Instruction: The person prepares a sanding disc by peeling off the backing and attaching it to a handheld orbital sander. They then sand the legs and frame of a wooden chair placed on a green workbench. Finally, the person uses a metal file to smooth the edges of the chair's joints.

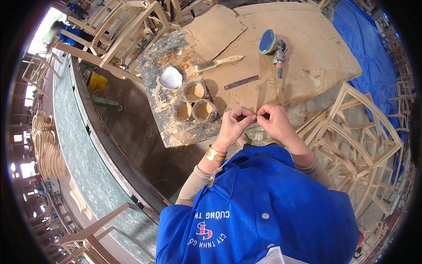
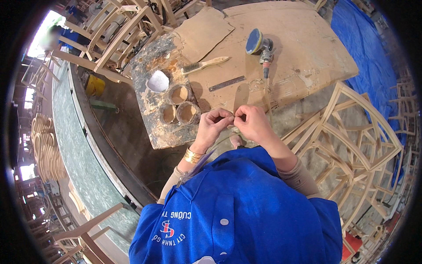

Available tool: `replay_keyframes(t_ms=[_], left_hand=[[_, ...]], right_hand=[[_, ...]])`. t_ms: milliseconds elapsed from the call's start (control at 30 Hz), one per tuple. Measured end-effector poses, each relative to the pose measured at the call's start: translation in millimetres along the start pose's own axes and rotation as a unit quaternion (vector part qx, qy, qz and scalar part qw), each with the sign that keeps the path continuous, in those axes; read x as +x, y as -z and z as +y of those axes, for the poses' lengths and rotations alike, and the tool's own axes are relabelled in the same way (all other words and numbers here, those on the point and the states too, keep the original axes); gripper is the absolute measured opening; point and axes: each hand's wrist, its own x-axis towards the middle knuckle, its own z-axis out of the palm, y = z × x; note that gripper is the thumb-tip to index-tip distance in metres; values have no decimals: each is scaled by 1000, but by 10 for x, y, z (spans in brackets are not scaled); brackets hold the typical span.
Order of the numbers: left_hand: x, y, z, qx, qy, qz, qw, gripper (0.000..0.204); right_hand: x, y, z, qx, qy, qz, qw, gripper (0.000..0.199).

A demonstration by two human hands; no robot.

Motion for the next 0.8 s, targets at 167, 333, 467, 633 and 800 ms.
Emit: replay_keyframes(t_ms=[167, 333, 467, 633, 800], left_hand=[[20, -6, -45, 6, -27, 17, 999, 5], [44, 44, -90, 34, -34, 29, 998, 6], [77, 84, -120, -1, -36, 53, 998, 6], [96, 108, -81, 49, -39, 74, 995, 5], [61, 85, 21, 72, -59, 73, 993, 4]], right_hand=[[16, -43, 62, -13, 24, 5, 1000, 7], [33, -24, 68, 10, -22, -30, 999, 8], [87, 55, 268, 96, -55, -25, 993, 7], [124, 78, 83, 135, -50, -4, 990, 11], [206, -120, 73, -6, 93, 49, 994, 13]])
